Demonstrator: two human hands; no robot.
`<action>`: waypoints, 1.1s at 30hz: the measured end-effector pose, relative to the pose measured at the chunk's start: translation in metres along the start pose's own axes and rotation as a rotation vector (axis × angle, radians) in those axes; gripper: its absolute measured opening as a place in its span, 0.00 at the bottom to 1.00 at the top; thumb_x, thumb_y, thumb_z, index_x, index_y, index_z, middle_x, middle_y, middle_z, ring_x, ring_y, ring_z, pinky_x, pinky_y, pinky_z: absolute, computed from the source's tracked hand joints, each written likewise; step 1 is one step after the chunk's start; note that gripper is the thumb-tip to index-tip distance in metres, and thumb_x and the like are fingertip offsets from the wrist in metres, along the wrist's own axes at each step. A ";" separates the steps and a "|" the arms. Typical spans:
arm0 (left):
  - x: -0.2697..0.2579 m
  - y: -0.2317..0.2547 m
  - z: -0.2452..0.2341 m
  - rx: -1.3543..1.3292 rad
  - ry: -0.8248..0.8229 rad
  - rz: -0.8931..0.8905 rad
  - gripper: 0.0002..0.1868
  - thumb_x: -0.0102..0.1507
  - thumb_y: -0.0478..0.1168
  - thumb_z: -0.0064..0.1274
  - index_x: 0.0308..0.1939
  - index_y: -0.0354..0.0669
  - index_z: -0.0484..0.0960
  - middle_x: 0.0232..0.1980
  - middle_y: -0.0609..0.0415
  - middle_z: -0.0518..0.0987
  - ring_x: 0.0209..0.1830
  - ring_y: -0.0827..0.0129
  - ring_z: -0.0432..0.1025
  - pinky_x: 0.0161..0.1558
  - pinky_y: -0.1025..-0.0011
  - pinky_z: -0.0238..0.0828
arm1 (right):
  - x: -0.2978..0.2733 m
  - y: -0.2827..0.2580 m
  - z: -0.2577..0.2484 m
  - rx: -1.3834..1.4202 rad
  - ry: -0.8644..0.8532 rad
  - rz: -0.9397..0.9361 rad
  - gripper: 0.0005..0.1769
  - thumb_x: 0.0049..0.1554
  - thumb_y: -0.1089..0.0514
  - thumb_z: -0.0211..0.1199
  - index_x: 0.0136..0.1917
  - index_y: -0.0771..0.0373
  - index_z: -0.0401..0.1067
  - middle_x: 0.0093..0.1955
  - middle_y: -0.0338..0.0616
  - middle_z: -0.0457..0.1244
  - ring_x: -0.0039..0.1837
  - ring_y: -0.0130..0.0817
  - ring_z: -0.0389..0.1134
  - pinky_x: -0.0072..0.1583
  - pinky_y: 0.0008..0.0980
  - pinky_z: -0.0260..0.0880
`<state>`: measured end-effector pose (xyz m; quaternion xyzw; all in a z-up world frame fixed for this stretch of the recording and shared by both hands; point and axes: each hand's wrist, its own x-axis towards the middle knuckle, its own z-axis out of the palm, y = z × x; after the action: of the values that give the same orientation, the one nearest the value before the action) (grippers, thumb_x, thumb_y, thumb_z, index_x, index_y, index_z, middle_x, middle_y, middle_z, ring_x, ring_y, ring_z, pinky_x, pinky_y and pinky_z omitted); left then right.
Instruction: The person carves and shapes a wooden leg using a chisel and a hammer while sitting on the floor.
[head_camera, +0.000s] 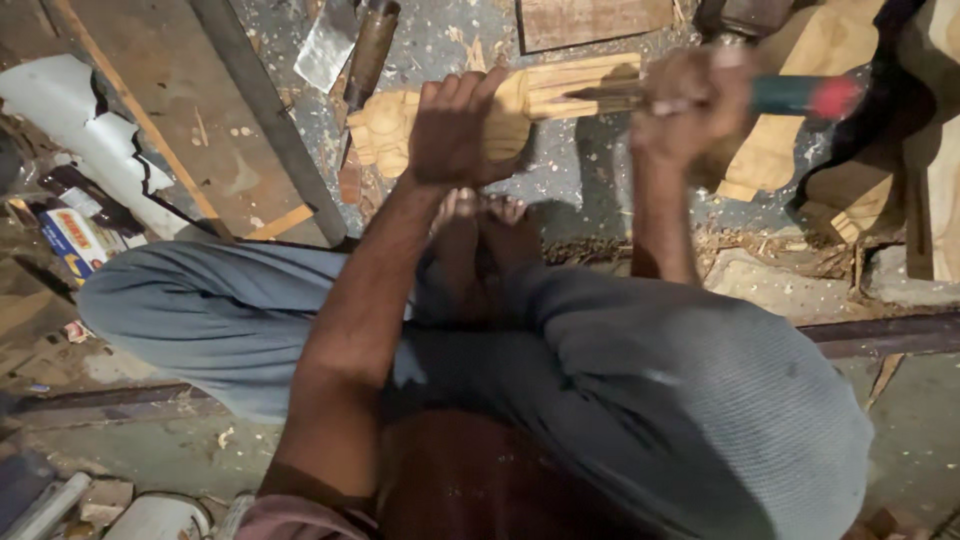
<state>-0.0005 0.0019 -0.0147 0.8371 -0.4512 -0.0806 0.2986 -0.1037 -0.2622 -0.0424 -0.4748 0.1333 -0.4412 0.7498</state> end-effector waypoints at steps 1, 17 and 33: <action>0.002 0.001 -0.002 0.001 -0.001 0.004 0.55 0.55 0.73 0.66 0.69 0.35 0.66 0.48 0.45 0.76 0.46 0.54 0.71 0.48 0.55 0.62 | -0.010 0.014 0.001 -0.019 0.044 0.113 0.19 0.64 0.54 0.57 0.35 0.66 0.59 0.25 0.34 0.48 0.23 0.26 0.48 0.24 0.29 0.52; 0.004 0.007 0.001 0.046 -0.109 -0.103 0.56 0.43 0.63 0.72 0.68 0.37 0.69 0.53 0.43 0.76 0.54 0.49 0.69 0.54 0.52 0.59 | 0.000 0.001 0.012 0.240 0.010 0.021 0.15 0.64 0.60 0.52 0.35 0.57 0.56 0.24 0.38 0.50 0.22 0.26 0.46 0.26 0.31 0.53; -0.008 0.004 0.006 0.052 0.035 -0.011 0.56 0.52 0.67 0.72 0.71 0.35 0.66 0.58 0.43 0.75 0.59 0.49 0.69 0.58 0.53 0.60 | -0.004 0.023 -0.004 0.681 0.023 0.156 0.20 0.55 0.54 0.56 0.34 0.60 0.47 0.23 0.40 0.52 0.20 0.25 0.53 0.19 0.26 0.55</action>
<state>-0.0105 0.0038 -0.0183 0.8484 -0.4431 -0.0559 0.2841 -0.0960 -0.2583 -0.0647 -0.1807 0.0227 -0.4070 0.8951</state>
